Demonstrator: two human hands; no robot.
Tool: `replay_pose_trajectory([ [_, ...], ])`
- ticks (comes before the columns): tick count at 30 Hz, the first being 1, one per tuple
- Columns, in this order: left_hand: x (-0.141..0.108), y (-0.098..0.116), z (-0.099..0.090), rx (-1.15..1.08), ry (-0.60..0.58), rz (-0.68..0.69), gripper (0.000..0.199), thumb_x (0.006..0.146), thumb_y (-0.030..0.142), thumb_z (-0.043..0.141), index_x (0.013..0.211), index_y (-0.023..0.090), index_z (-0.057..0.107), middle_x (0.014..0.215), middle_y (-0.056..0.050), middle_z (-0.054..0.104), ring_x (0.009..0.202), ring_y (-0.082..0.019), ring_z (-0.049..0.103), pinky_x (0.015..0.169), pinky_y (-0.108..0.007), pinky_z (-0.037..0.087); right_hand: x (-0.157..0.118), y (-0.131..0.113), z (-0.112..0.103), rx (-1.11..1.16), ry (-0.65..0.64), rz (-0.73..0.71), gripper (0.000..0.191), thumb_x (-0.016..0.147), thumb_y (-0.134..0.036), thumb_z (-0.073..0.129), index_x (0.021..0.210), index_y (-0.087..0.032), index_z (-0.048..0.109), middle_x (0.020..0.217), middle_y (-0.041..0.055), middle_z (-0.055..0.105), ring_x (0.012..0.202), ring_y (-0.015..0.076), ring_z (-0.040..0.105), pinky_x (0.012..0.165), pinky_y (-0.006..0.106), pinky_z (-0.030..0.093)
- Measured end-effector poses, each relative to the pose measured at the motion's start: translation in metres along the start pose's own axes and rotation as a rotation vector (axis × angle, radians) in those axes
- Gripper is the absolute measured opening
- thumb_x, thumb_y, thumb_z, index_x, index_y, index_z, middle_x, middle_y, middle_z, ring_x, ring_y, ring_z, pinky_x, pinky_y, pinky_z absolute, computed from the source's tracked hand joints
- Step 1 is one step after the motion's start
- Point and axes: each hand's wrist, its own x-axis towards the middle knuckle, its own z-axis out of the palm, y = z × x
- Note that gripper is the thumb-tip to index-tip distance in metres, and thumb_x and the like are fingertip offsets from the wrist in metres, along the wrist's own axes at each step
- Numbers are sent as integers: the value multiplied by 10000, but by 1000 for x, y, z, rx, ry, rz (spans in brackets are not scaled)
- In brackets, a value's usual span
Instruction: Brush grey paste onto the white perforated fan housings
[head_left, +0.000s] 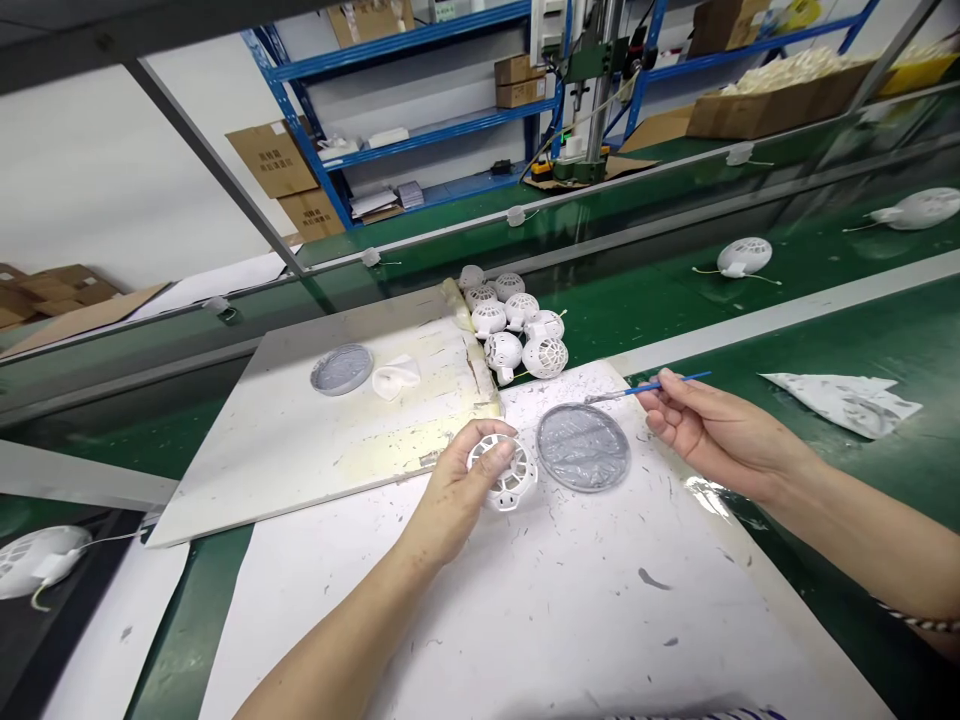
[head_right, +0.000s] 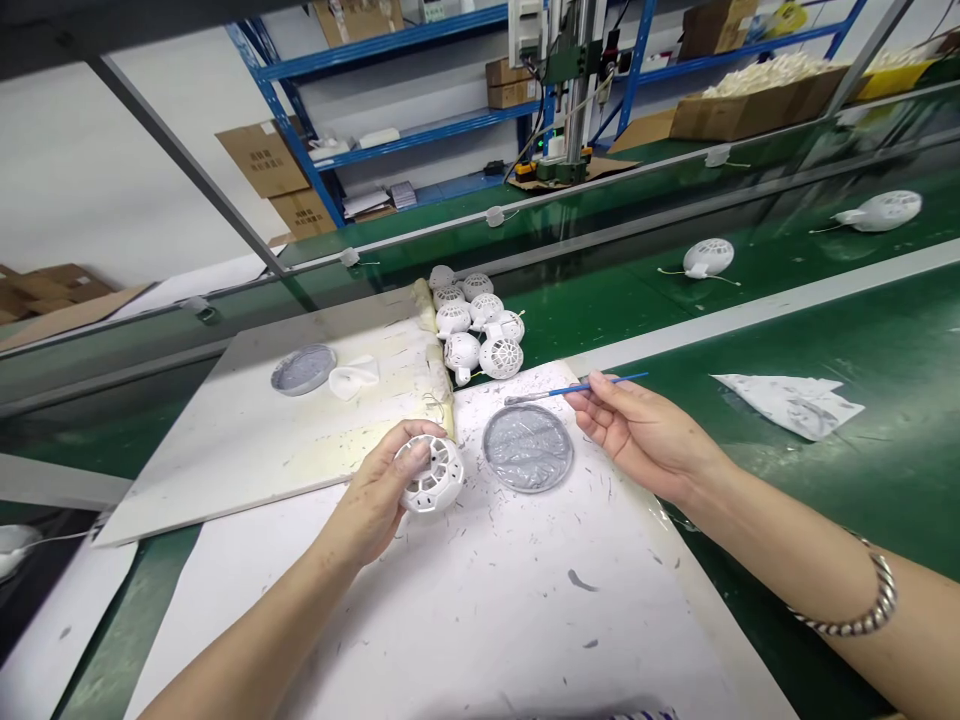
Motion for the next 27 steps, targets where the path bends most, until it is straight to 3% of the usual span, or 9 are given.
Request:
replay_pose_trajectory([
  [5, 1, 0, 13, -12, 58, -65, 504, 862, 658, 477, 900, 172, 607, 735, -19, 597, 625, -117, 531, 573, -236, 385, -13, 2, 13, -60, -102, -20, 241, 929, -127, 549, 723, -161, 670, 682, 16, 675, 630, 86, 677, 564, 149, 594],
  [8, 2, 2, 19, -85, 69, -81, 526, 836, 686, 488, 873, 172, 591, 718, -18, 605, 606, -124, 538, 565, -239, 395, -20, 10, 15, -172, -227, -123, 118, 847, -225, 696, 747, -164, 685, 743, 28, 701, 686, 105, 698, 604, 148, 596],
  [11, 1, 3, 22, -89, 80, -85, 519, 842, 681, 482, 886, 176, 593, 713, -16, 607, 601, -122, 530, 561, -235, 386, -29, 20, 14, -365, -369, -385, 143, 812, -342, 739, 815, -207, 693, 834, 11, 727, 707, 103, 710, 664, 155, 599],
  [14, 0, 4, 23, -62, 84, -90, 516, 870, 665, 449, 908, 174, 600, 706, -15, 593, 603, -117, 518, 570, -234, 379, -39, 25, 10, -641, -432, -768, 40, 875, -247, 664, 890, -262, 698, 881, -11, 730, 761, 111, 717, 717, 185, 605],
  [16, 0, 5, 23, -52, 78, -85, 507, 885, 650, 435, 912, 172, 600, 714, -14, 587, 596, -109, 504, 568, -232, 371, -45, 25, 6, -794, -524, -1026, 192, 861, -123, 641, 953, -280, 699, 910, -10, 739, 841, 132, 719, 765, 208, 603],
  [18, -1, 5, 24, -45, 72, -77, 499, 893, 640, 430, 913, 172, 600, 723, -11, 585, 586, -101, 488, 562, -229, 365, -47, 24, 2, -904, -709, -1210, 363, 827, -27, 618, 1079, -281, 677, 992, 6, 747, 932, 156, 714, 814, 232, 596],
  [21, -1, 5, 24, -51, 66, -66, 501, 890, 646, 429, 912, 175, 598, 703, -6, 579, 590, -104, 489, 565, -227, 368, -48, 21, -2, -1062, -1001, -1346, 488, 851, -15, 565, 1284, -238, 580, 1128, 60, 726, 1062, 185, 679, 901, 283, 568],
  [27, -1, 4, 22, -67, 65, -64, 499, 886, 643, 445, 908, 170, 604, 688, -1, 574, 584, -100, 478, 558, -222, 364, -49, 8, 0, -1184, -1157, -1402, 383, 944, -108, 484, 1310, -201, 548, 1132, 85, 725, 1055, 189, 677, 911, 349, 538],
])
